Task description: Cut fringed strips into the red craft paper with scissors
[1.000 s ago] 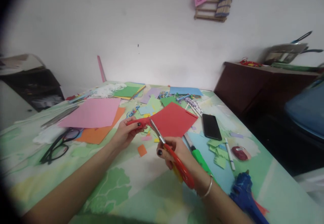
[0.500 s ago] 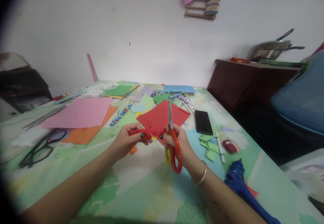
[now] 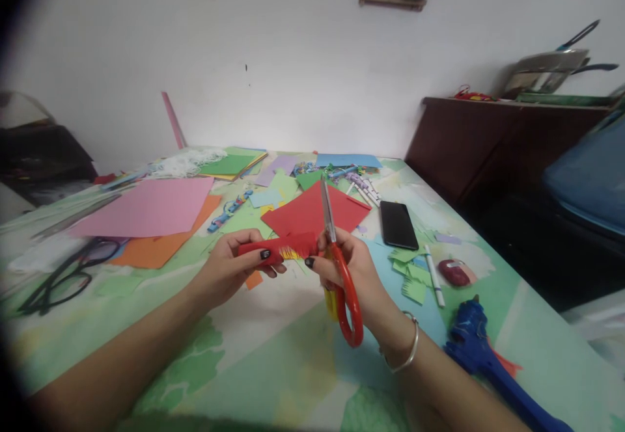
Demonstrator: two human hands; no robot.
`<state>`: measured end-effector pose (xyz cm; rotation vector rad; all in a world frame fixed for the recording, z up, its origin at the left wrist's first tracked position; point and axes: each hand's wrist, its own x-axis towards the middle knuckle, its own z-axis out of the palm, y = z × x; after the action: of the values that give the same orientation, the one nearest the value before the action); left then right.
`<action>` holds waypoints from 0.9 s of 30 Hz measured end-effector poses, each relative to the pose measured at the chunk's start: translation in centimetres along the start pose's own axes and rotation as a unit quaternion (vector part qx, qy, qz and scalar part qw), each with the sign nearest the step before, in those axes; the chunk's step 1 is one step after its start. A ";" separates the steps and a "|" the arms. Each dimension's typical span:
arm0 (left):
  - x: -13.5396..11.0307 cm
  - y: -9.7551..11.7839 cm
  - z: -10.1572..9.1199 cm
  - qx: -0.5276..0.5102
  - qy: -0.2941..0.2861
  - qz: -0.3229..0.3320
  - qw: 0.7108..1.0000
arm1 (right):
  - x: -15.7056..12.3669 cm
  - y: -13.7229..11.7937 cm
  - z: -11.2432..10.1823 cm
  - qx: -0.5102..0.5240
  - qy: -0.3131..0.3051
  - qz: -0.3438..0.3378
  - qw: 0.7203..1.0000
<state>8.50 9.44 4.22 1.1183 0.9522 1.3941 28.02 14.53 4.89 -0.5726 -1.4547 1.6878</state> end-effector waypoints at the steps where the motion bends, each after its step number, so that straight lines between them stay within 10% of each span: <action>1: 0.0 0.0 0.0 0.000 0.003 0.002 1.000 | 0.0 0.0 0.0 -0.001 0.003 0.000 1.000; 17: 0.9 -0.3 -0.7 0.009 0.055 0.019 0.998 | 0.3 0.5 -0.6 -0.074 -0.009 -0.047 0.996; 27: 1.1 -0.8 -0.8 -0.004 0.102 0.046 0.994 | 0.5 1.7 -0.7 0.087 -0.096 -0.008 0.992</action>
<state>7.94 10.67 3.42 1.0380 1.0490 1.6105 27.78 15.34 3.20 -0.3093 -1.4218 1.8765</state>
